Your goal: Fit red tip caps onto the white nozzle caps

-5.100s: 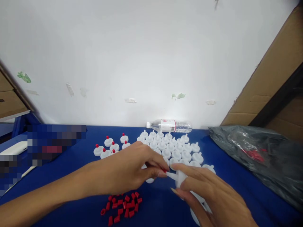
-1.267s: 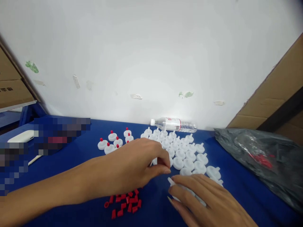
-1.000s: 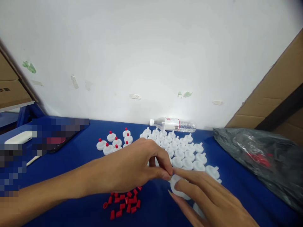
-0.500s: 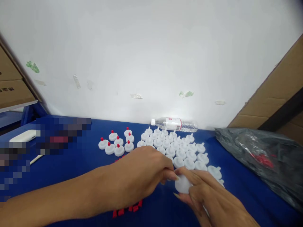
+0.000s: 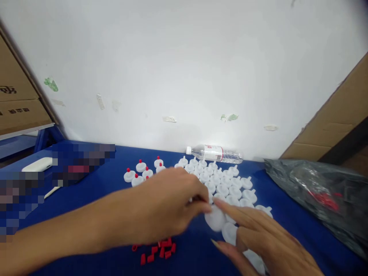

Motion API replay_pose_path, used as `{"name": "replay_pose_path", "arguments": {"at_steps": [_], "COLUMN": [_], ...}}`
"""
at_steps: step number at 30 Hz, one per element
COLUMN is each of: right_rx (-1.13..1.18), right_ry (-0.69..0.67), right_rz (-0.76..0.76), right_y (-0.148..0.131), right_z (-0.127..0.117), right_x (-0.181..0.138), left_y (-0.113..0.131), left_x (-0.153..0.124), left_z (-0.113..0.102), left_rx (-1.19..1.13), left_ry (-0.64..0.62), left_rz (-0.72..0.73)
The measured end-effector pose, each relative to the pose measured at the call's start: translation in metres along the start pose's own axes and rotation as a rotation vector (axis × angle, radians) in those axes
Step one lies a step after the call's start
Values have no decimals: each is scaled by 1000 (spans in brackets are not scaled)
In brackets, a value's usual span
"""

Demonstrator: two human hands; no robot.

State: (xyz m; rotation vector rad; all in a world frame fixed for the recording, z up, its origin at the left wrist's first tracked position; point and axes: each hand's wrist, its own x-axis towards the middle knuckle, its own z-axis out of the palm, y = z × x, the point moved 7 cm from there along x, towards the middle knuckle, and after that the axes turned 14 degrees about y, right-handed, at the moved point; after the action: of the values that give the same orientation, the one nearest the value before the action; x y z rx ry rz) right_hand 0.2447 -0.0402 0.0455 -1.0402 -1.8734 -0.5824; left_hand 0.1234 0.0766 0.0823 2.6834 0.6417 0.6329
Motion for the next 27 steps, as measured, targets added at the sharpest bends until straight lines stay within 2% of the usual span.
{"name": "replay_pose_path", "arguments": {"at_steps": [3, 5, 7, 9, 11, 14, 18, 21, 25, 27], "right_rx": [-74, -108, -131, -133, -124, -118, -123, -136, -127, -130], "right_ry": [67, 51, 15, 3, -5, -32, -51, -54, -75, -77], "right_rz": [-64, -85, -113, -148, -159, -149, -129, -140, -156, -155], "right_y": [-1, -1, -2, -3, -3, -2, -1, 0, -1, -2], "right_z": [-6, -4, 0, 2, 3, 5, 7, 7, 7, 7], "right_x": [7, 8, 6, 3, -1, -8, -12, -12, -10, -7], "left_y": [-37, -70, -100, -125, -145, -163, -169, -162, -129, -106], "left_x": [8, 10, 11, 11, 8, 4, 0, 3, 7, 4], "left_z": [-41, -69, -85, -86, -77, -60, -49, -55, -66, -57], "left_rx": [284, 647, 787, 845, 864, 859, 810, 780, 720, 621], "left_ry": [48, 48, 53, 12, -64, -168, -239, -206, -94, -126], "left_rz": [-137, -235, -313, -361, -399, -428, -421, -400, -335, -281]}}
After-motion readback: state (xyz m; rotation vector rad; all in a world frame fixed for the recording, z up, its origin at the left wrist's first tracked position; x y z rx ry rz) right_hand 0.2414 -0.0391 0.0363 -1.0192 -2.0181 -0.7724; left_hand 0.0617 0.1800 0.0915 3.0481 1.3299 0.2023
